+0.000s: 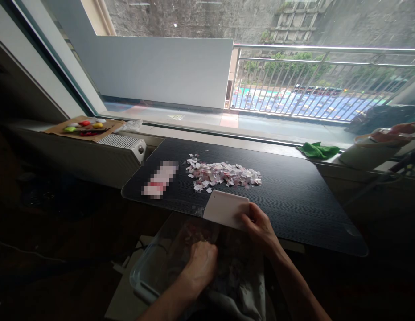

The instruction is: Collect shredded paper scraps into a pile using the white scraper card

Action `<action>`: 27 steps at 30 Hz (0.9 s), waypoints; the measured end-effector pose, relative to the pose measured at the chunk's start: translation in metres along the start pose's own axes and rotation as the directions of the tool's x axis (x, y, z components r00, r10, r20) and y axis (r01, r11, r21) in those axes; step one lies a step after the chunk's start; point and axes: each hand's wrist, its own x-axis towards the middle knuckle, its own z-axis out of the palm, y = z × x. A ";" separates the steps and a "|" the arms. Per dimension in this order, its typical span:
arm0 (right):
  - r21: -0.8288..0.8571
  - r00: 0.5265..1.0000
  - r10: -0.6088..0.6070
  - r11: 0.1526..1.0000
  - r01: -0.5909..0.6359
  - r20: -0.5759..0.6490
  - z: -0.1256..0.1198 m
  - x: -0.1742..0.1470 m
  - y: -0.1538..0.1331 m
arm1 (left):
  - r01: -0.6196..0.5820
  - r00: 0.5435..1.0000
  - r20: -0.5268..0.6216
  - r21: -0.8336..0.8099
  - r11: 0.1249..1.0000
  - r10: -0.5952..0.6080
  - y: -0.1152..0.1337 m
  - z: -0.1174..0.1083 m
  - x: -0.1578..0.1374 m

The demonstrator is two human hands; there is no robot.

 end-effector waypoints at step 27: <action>-0.060 0.996 -0.070 0.995 0.073 0.058 0.029 0.022 -0.012 | 0.035 0.999 0.031 -0.055 0.998 -0.034 -0.001 0.001 0.002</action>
